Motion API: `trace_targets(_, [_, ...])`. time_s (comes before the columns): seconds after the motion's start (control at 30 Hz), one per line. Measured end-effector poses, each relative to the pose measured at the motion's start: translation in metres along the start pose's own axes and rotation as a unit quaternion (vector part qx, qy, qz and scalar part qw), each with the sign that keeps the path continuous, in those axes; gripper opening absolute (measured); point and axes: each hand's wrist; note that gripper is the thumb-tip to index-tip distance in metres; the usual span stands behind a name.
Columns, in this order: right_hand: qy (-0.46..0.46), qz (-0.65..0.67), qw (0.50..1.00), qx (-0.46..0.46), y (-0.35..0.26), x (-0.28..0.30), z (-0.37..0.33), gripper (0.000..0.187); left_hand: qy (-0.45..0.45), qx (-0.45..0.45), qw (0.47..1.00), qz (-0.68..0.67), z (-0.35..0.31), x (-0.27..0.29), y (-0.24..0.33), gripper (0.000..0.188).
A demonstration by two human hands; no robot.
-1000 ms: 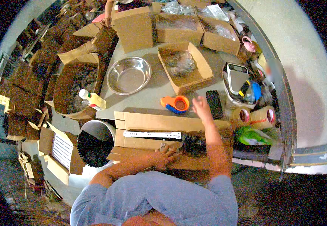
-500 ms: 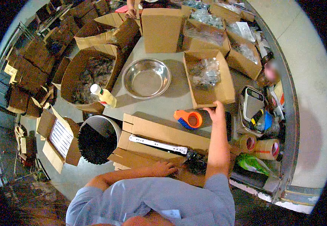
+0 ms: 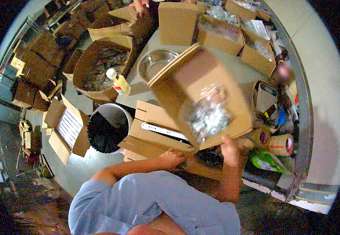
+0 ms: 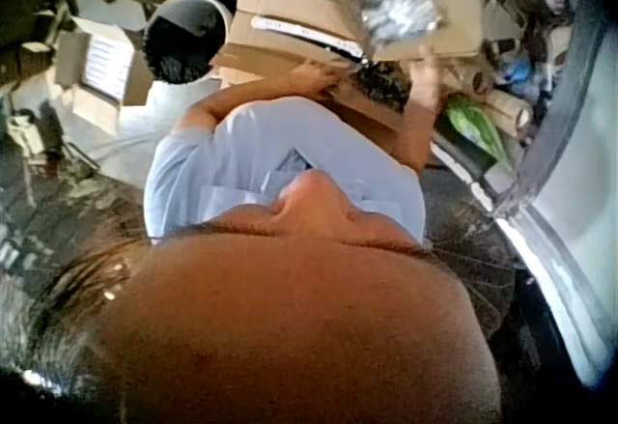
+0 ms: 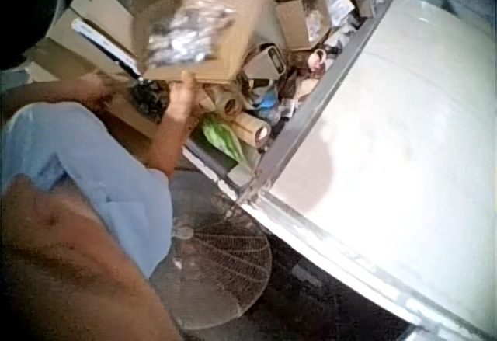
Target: The person places a metal drawer slide into a long cardboard box, adds a plastic bag containing screws and small brackets, and seals the box with adhesive tape using a tape dispenser.
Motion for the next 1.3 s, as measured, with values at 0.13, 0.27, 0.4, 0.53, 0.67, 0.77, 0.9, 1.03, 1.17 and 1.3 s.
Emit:
trace_targets(0.13, [-0.184, -0.269, 0.941, 0.091, 0.026, -0.012, -0.041, 0.049, 0.033, -0.004, 0.999, 0.007, -0.012, -0.003, 0.008, 0.033])
trace_targets(0.27, [-0.24, -0.36, 0.901, 0.023, 0.038, -0.033, -0.065, 0.056, 0.053, -0.003, 0.998, 0.041, -0.017, -0.005, 0.013, 0.029])
trace_targets(0.4, [-0.258, -0.416, 0.869, 0.065, 0.047, -0.018, -0.066, 0.059, -0.092, 0.041, 0.993, 0.068, -0.015, -0.001, 0.011, 0.032])
trace_targets(0.53, [-0.231, -0.545, 0.789, 0.161, 0.035, 0.029, -0.061, 0.061, 0.016, 0.022, 0.995, 0.101, -0.018, -0.021, 0.002, 0.023])
trace_targets(0.67, [-0.11, -0.566, 0.812, 0.091, -0.019, 0.008, -0.077, 0.059, 0.06, -0.018, 0.998, 0.002, -0.019, -0.068, -0.029, 0.032])
trace_targets(0.77, [-0.067, -0.68, 0.71, 0.17, -0.023, 0.033, -0.075, 0.062, 0.084, -0.034, 0.996, -0.01, -0.022, -0.059, -0.029, 0.035])
trace_targets(0.9, [-0.087, -0.559, 0.803, 0.19, -0.021, 0.065, -0.058, 0.064, 0.1, -0.053, 0.993, -0.033, -0.027, -0.032, -0.016, 0.038])
trace_targets(1.03, [-0.004, -0.484, 0.865, 0.133, -0.024, 0.07, -0.027, 0.069, 0.267, -0.016, 0.963, 0.044, -0.023, -0.012, -0.014, 0.049])
trace_targets(1.17, [0.04, -0.182, 0.963, 0.192, -0.025, 0.022, 0.039, 0.068, 0.231, 0.01, 0.96, 0.156, 0.007, -0.016, -0.024, 0.062])
trace_targets(1.3, [0.07, -0.052, 0.985, 0.147, -0.039, -0.06, 0.095, 0.069, 0.186, 0.011, 0.974, 0.128, 0.016, -0.014, -0.022, 0.077])
Point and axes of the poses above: each hand's wrist, its own z-axis towards the middle knuckle, its own x-axis out of the back of the hand, y = z × x, and after that the axes turned 4 degrees about x, right-handed
